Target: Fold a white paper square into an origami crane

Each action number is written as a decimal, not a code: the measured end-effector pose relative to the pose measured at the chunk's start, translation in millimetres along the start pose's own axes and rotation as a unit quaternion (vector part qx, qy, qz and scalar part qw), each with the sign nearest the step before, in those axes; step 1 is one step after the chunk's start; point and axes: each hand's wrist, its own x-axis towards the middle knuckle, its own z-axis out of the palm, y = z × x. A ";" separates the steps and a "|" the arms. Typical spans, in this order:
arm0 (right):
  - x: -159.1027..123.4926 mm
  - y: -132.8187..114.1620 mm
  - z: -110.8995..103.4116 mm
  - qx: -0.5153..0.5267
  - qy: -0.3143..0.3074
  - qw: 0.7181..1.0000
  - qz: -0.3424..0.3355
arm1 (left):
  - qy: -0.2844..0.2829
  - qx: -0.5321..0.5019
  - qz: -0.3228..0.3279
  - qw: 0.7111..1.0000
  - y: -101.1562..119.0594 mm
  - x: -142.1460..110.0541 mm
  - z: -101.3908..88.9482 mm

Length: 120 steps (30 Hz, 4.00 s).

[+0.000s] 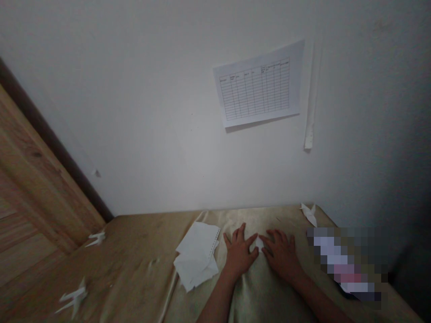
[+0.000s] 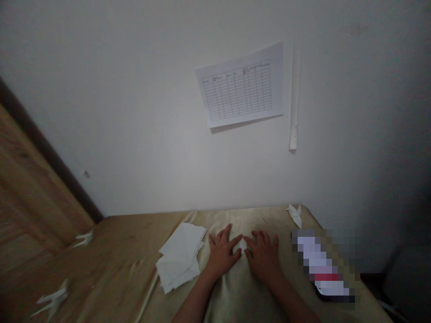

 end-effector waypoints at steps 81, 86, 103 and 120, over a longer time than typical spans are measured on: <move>6.0 11.2 0.8 0.178 0.070 0.981 0.036 | 0.079 -0.124 -0.040 0.988 17.8 -0.2 -2.3; 6.5 10.4 0.5 0.180 0.066 0.981 0.039 | 0.084 -0.135 -0.036 0.987 18.7 2.0 -1.4; 5.7 6.8 -5.1 0.198 0.081 0.976 0.028 | 0.075 -0.169 -0.050 0.982 19.6 4.1 -0.8; 8.1 10.4 5.8 0.149 0.082 0.985 0.013 | 0.096 -0.149 -0.042 0.983 22.3 4.4 0.4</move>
